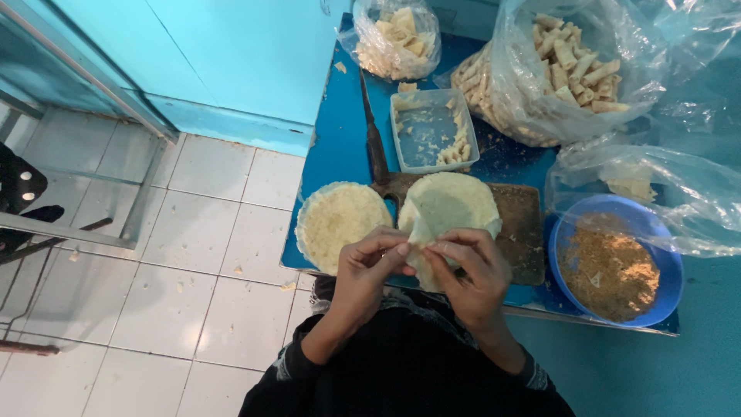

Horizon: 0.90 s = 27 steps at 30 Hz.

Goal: The person sits at a small table and peels thin outer layers off round cassava cakes by hand, tearing the peel away and setting pieces aside. They then hold a cake on a wooden cutting board and slice it into pieces with a knife.

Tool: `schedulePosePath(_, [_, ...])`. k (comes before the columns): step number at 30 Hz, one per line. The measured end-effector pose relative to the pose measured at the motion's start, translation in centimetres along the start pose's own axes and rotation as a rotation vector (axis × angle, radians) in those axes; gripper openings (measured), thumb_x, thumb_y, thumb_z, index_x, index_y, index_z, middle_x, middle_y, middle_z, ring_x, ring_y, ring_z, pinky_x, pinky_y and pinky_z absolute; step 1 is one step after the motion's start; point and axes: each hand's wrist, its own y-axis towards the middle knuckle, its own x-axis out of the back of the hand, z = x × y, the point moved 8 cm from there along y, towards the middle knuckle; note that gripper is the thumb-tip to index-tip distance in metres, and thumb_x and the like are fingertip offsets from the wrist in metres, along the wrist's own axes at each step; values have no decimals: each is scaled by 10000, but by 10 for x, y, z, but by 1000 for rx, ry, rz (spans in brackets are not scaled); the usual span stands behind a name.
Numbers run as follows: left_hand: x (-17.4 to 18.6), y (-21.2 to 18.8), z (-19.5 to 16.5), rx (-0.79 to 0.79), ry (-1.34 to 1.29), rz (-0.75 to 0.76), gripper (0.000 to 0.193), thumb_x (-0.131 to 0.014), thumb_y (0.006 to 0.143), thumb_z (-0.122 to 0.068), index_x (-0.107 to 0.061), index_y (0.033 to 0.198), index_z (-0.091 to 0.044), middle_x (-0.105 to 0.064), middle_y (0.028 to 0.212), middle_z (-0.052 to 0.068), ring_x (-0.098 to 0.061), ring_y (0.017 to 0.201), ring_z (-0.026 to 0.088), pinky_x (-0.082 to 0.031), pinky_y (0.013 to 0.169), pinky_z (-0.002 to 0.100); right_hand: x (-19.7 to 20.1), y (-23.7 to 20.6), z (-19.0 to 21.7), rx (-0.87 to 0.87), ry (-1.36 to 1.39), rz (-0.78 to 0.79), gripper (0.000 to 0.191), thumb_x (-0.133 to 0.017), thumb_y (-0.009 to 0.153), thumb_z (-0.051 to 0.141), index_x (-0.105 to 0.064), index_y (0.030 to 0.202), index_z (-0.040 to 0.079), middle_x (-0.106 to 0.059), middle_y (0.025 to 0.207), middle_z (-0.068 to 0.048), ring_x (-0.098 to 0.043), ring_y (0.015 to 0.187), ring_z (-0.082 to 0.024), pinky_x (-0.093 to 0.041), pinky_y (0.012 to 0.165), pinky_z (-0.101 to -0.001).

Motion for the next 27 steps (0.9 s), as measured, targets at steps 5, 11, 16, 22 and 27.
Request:
schedulePosePath(5, [3, -2, 8, 38, -54, -17, 153, -703, 962, 9, -762, 1095, 53, -745, 1033, 92, -703, 840, 144, -587, 752, 269, 2, 1, -3, -51, 112, 51, 213, -828, 860, 22, -719, 1042, 42, -754, 1070, -101, -779, 967, -220, -619, 789, -317])
schedulePosePath(11, [7, 0, 6, 30, -1, -85, 164, -738, 926, 8, -754, 1084, 49, -767, 1002, 114, -720, 863, 135, -586, 732, 272, -1, 0, -4, -135, 260, 191, 224, -833, 822, 32, -725, 1018, 33, -766, 1129, -122, -787, 963, -192, -651, 750, -286])
schedulePosePath(16, [-1, -1, -1, -36, 32, -39, 180, -736, 941, 31, -734, 1120, 51, -749, 1065, 120, -708, 943, 149, -584, 810, 261, 0, -1, -4, -151, 177, 135, 230, -822, 829, 16, -736, 1043, 25, -765, 1138, -124, -781, 989, -199, -637, 697, -272])
schedulePosePath(22, [-17, -7, -15, -216, 86, 101, 148, -721, 922, 104, -707, 1064, 67, -657, 1191, 132, -674, 1175, 189, -585, 967, 288, 2, 2, -2, -140, 167, 74, 212, -804, 866, -5, -732, 1064, 16, -752, 1164, -121, -761, 1076, -206, -638, 853, -318])
schedulePosePath(27, [-13, -6, -12, -226, 175, 55, 137, -680, 912, 136, -723, 1037, 101, -643, 1202, 154, -672, 1121, 186, -574, 937, 268, -2, 3, -5, -203, 167, 98, 184, -801, 841, -7, -743, 1015, 7, -754, 1149, -131, -766, 1037, -199, -651, 771, -294])
